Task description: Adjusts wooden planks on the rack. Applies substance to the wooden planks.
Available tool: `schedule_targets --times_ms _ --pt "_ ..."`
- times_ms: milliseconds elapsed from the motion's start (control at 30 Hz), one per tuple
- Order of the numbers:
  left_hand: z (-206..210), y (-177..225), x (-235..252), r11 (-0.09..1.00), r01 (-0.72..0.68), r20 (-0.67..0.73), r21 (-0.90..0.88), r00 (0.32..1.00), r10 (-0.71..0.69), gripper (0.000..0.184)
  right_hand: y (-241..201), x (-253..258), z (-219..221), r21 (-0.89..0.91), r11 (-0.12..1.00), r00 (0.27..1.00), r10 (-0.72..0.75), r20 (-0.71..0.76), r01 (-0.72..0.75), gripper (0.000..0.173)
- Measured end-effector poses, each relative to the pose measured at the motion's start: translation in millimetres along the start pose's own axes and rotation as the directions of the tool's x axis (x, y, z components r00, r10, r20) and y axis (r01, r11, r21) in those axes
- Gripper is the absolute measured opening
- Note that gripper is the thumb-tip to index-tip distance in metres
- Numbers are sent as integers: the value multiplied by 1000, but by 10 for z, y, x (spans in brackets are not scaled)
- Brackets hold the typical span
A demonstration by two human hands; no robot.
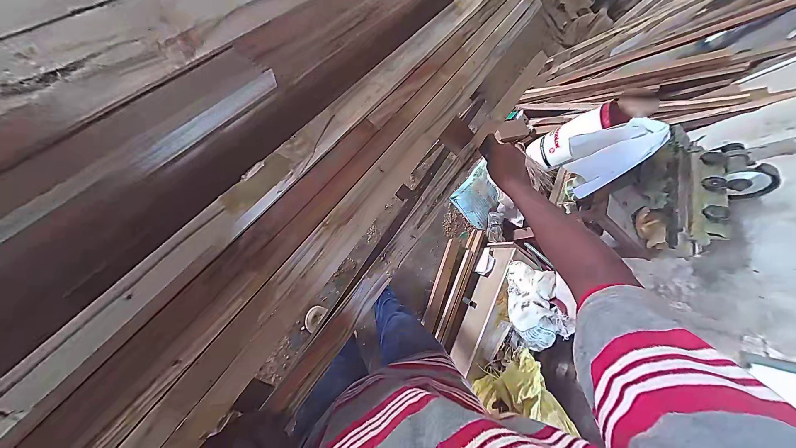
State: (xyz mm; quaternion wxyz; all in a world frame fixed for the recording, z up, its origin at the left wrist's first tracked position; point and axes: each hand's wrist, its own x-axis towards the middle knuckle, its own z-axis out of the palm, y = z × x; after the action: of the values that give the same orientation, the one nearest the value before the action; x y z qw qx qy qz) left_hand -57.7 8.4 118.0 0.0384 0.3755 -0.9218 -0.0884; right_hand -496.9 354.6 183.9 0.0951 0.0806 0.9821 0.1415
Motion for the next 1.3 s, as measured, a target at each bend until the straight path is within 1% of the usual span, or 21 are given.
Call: schedule_targets --times_ms 33,67,133,167,267,333,367,433,500,567,633,700,733,767,800,900,967,1033,1133,1200,1300 --pt "-198 170 110 991 134 163 -3 978 -132 17 -41 -57 6 -29 999 1000 -19 13 19 47" --pt "-173 179 110 987 162 177 -7 971 -158 17 -91 -156 -5 -47 998 998 -38 40 40 48" --pt "352 -174 -125 998 26 -84 61 996 -21 19 -238 -475 -3 -59 993 992 -98 78 103 47" --pt "561 -339 -220 993 -22 -174 118 984 43 20 -319 -697 12 -60 988 985 -133 114 141 52" --pt "901 -548 -324 983 -60 -290 171 951 108 22 -601 -1322 -31 -57 970 949 -220 225 238 65" --pt "1203 -759 -438 978 -89 -335 188 930 149 29 -666 -1559 -34 -67 965 942 -230 243 253 66" --pt "1137 -734 -411 978 -93 -338 184 929 152 29 -625 -1585 -12 -39 964 943 -248 223 263 61" --pt "690 -461 -278 992 -80 -216 102 971 100 27 -395 -1476 10 103 963 959 -260 115 249 40" --pt "378 -268 -200 1000 -6 -53 2 999 6 31 -292 -1182 -86 171 975 978 -164 130 141 43" --pt "-114 -30 -10 986 139 218 -88 969 -117 32 -336 -1093 -39 165 982 982 -120 144 96 47" --pt "-254 51 71 969 213 307 -127 937 -166 33 -570 -1281 17 73 994 981 -92 168 80 41" --pt "-87 -72 -7 983 122 211 -140 973 -91 35 -765 -1587 14 31 995 973 -104 206 100 42" --pt "190 -210 -131 995 26 39 -98 999 -22 36 -811 -1740 11 16 990 963 -137 231 137 47" --pt "665 -411 -241 996 -91 -324 -14 943 81 36 -802 -1863 25 0 984 953 -170 250 176 51" --pt "769 -492 -292 995 -96 -347 33 932 102 34 -757 -1898 41 26 979 948 -200 247 200 50" --pt "1018 -638 -371 1000 -17 -166 -14 986 14 43 -619 -1639 36 88 989 982 -134 134 123 34" --pt "1047 -689 -379 999 18 -71 -50 997 -21 51 -667 -1525 78 46 997 993 -70 100 66 41" --pt "1036 -683 -365 997 16 -89 -73 996 -23 53 -806 -1669 79 -20 995 986 -92 142 96 53" --pt "1071 -704 -370 997 5 -109 -80 994 -14 56 -760 -1813 32 -15 982 965 -184 185 190 48" --pt "1060 -672 -353 996 12 -70 -88 997 -18 58 -592 -1561 -33 55 989 982 -143 124 137 33" --pt "1024 -676 -358 995 12 -95 -96 995 -21 58 -626 -1323 7 31 994 989 -112 93 109 42"
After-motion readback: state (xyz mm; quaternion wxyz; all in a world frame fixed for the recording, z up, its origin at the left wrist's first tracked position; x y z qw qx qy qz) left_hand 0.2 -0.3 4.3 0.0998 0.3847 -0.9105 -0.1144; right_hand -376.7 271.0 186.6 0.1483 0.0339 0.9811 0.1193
